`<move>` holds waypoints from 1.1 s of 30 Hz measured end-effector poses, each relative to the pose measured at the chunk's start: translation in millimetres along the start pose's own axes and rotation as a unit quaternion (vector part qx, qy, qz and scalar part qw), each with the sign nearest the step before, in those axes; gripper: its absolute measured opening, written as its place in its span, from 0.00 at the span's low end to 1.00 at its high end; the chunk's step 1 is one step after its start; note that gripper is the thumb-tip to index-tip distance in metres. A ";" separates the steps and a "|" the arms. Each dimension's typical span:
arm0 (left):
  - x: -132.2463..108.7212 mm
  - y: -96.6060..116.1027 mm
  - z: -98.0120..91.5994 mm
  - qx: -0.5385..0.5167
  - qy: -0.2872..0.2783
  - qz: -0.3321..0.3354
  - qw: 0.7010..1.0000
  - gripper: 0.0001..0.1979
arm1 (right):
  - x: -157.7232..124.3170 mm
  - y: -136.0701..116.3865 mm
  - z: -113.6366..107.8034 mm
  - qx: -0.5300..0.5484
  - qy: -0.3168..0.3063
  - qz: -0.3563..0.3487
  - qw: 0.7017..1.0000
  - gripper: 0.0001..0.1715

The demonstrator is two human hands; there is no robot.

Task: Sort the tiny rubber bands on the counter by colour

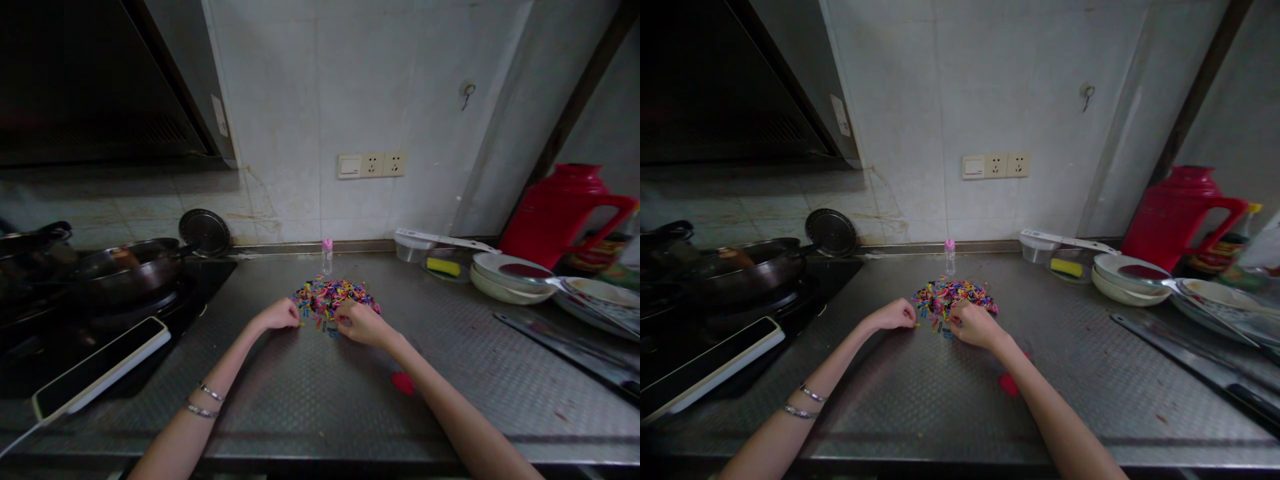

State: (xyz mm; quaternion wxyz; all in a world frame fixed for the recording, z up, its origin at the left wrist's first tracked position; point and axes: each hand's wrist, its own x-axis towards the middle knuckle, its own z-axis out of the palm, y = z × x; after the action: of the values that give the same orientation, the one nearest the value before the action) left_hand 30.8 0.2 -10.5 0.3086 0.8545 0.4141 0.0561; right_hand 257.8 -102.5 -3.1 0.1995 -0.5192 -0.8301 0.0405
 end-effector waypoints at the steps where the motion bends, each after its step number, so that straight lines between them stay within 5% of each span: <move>1: -1.6 0.7 -1.7 -0.003 -0.014 0.002 1.000 0.10 | 0.0 -0.9 0.1 0.000 -0.003 -0.001 1.000 0.09; 10: -6.4 -0.2 -9.8 -0.054 -0.064 0.025 0.996 0.11 | 3.6 -15.1 12.7 -0.054 0.034 0.024 0.998 0.14; 16: 2.2 -14.7 -12.8 -0.104 0.011 0.045 0.994 0.11 | 10.0 -27.2 23.2 -0.097 0.045 0.034 0.994 0.17; 33: 6.6 -17.7 -9.7 -0.132 0.114 0.038 0.984 0.13 | 10.9 -26.3 28.2 -0.098 0.034 0.001 0.995 0.13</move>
State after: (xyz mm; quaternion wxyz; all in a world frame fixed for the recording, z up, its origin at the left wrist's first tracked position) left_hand 19.8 18.1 -14.0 0.3674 0.8093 0.4025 0.2192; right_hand 220.9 -101.0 -18.6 0.1760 -0.5382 -0.8221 -0.0587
